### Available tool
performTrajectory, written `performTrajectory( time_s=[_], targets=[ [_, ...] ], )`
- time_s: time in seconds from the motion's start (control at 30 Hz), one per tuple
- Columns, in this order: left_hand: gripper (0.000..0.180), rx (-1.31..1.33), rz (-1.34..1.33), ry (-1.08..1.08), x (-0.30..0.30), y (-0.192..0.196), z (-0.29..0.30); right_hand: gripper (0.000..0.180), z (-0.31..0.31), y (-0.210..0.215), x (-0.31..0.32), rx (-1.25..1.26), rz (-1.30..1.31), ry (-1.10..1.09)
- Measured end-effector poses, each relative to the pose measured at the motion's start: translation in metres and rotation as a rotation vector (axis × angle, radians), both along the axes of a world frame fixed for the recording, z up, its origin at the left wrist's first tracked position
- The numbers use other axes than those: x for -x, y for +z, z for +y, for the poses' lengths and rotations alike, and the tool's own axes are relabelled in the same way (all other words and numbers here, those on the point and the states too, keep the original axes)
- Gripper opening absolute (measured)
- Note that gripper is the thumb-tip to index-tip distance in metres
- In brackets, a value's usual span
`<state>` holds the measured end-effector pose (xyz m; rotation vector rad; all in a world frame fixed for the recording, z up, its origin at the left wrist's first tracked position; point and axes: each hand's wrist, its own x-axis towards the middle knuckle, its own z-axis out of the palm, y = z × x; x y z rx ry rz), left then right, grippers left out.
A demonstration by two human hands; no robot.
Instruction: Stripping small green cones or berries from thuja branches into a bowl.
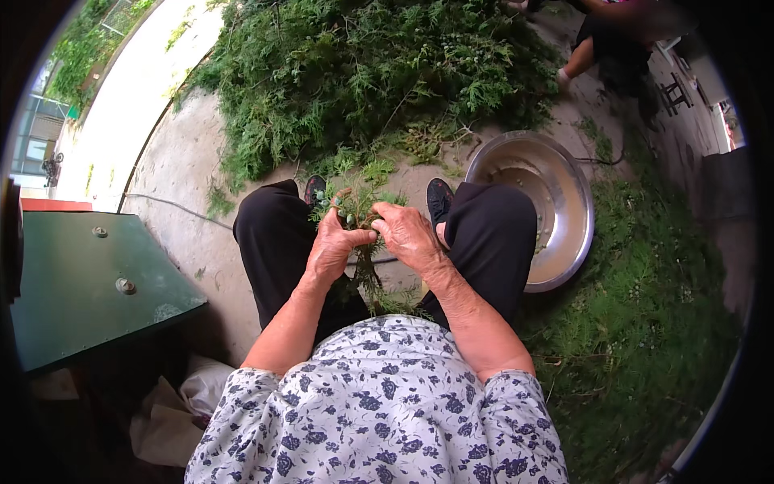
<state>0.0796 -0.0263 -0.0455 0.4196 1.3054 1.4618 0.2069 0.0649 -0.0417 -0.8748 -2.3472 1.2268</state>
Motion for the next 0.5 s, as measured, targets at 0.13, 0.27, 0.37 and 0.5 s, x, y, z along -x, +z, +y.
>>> performTrajectory(
  time_s=[0.13,0.27,0.37,0.5],
  targets=[
    [0.078,0.045,0.018,-0.081,0.005,0.000,-0.001,0.015,0.008,-0.005,-0.005,0.033,0.159,0.015],
    [0.080,0.073,-0.135,0.052,0.006,0.013,-0.003,0.012,0.011,0.006,-0.011,0.797,0.165,-0.151],
    [0.069,0.017,-0.150,0.025,0.011,0.008,-0.007,0.012,0.012,0.007,-0.013,1.134,0.401,-0.226],
    [0.038,0.016,-0.005,0.084,0.007,0.006,-0.011,0.011,0.007,0.004,-0.011,1.085,0.389,-0.247]
  ],
)
